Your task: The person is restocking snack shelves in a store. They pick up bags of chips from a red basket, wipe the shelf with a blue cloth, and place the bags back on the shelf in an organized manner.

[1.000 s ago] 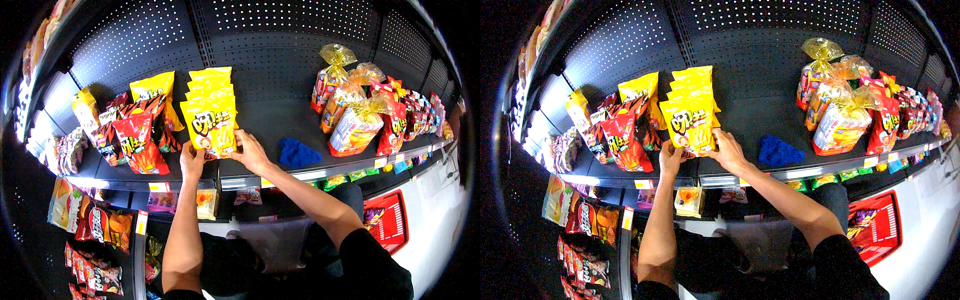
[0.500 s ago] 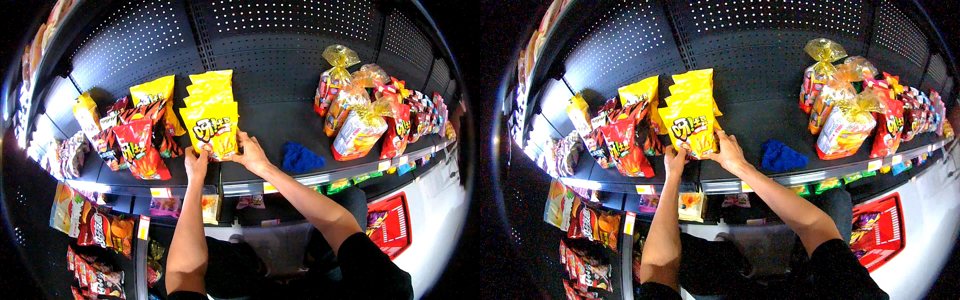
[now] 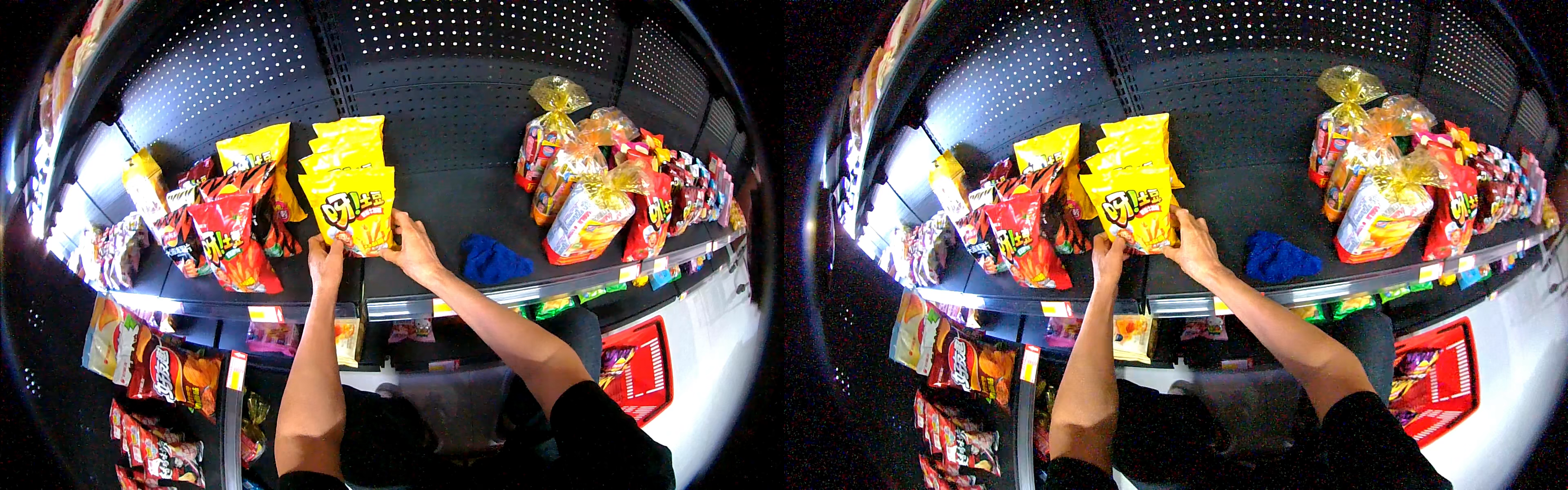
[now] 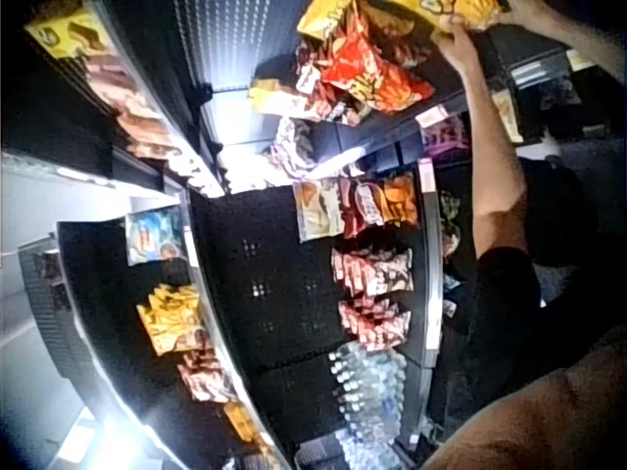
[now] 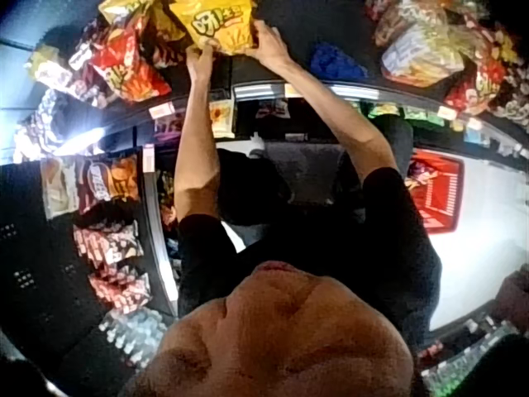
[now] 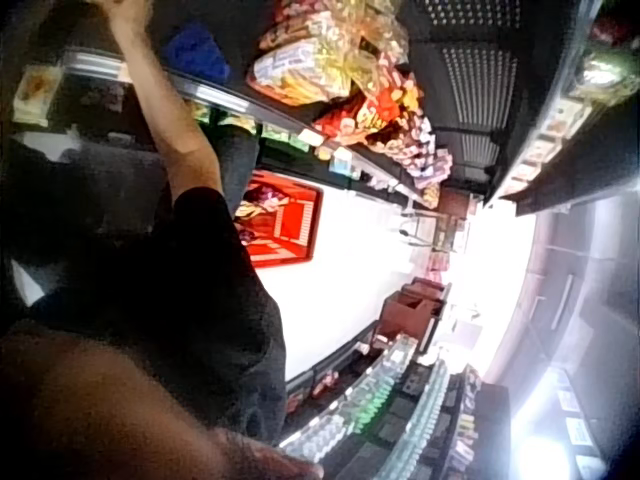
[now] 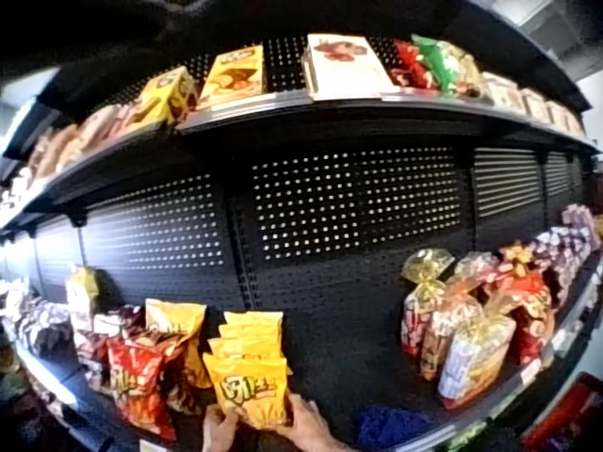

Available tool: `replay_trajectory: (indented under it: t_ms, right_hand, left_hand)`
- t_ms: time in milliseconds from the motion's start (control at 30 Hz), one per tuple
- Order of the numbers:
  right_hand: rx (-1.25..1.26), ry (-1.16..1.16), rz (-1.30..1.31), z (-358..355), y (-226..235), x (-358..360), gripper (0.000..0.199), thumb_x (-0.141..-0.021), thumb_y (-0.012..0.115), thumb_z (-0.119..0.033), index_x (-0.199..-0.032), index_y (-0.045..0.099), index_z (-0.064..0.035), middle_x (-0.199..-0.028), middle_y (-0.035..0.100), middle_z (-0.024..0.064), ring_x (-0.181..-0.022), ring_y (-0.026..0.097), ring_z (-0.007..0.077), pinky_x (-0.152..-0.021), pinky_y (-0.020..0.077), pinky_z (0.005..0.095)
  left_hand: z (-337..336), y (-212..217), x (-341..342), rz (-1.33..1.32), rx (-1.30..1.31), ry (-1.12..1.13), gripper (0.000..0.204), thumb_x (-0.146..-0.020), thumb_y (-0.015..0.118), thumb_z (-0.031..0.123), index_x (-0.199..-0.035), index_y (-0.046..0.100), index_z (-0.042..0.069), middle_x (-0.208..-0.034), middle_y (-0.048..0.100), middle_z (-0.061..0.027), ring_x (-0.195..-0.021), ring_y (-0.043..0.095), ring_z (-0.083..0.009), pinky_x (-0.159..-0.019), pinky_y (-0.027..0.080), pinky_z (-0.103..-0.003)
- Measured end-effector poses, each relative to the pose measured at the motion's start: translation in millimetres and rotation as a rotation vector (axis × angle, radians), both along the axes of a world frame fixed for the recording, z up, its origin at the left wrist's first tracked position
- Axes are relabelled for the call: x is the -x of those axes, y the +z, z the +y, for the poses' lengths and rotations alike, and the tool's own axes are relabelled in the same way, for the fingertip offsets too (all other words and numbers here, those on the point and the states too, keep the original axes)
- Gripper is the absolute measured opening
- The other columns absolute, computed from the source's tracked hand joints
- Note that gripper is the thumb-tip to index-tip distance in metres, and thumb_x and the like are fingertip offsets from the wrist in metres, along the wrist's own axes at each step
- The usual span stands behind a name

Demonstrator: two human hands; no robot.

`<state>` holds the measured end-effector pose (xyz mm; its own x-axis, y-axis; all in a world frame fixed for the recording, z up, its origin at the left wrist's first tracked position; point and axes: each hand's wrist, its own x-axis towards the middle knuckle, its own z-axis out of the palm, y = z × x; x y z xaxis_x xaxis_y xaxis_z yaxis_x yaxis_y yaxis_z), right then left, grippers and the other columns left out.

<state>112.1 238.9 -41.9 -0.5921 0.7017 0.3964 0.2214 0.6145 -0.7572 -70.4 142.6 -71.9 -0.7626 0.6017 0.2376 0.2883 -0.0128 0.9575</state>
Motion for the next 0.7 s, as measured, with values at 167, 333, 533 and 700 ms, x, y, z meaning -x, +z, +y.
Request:
replay_trajectory:
  t_ms: [167,333,533,700]
  right_hand:
    - [-0.002,0.042,0.069,0,-5,2,0.076,-0.071,0.08,-0.013,-0.136,0.041,-0.0041,-0.119,0.057,0.0194,-0.112,0.052,0.0361,-0.098,0.0448,0.0434]
    - [0.04,0.062,0.088,-1,-2,-1,0.073,-0.072,0.08,-0.009,-0.134,0.043,-0.0028,-0.118,0.056,0.019,-0.112,0.054,0.0339,-0.098,0.0458,0.0423]
    - [0.104,0.087,0.173,-4,-1,3,0.064,-0.072,0.082,-0.006,-0.125,0.047,-0.0017,-0.113,0.055,0.018,-0.108,0.057,0.0321,-0.095,0.0482,0.0407]
    - [0.074,0.079,0.162,-7,0,-1,0.063,-0.072,0.081,-0.007,-0.124,0.047,-0.001,-0.11,0.056,0.0178,-0.107,0.058,0.0321,-0.094,0.048,0.041]
  left_hand:
    - [-8,1,3,0.147,0.165,0.15,0.04,-0.085,0.065,0.024,-0.111,0.054,-0.005,-0.095,0.065,-0.0129,-0.08,0.064,-0.0165,-0.06,0.055,-0.027]
    - [-15,20,-20,0.184,0.142,0.177,0.039,-0.083,0.064,0.018,-0.111,0.053,-0.007,-0.096,0.067,-0.0224,-0.091,0.067,-0.0333,-0.081,0.051,-0.04]
    - [-16,16,-18,0.34,0.16,0.226,0.044,-0.082,0.066,0.017,-0.117,0.053,-0.005,-0.098,0.068,-0.02,-0.09,0.067,-0.0285,-0.081,0.052,-0.038]
    - [-20,16,-16,0.306,0.105,0.19,0.046,-0.081,0.067,0.014,-0.12,0.052,-0.005,-0.098,0.068,-0.0191,-0.09,0.067,-0.0272,-0.082,0.052,-0.037]
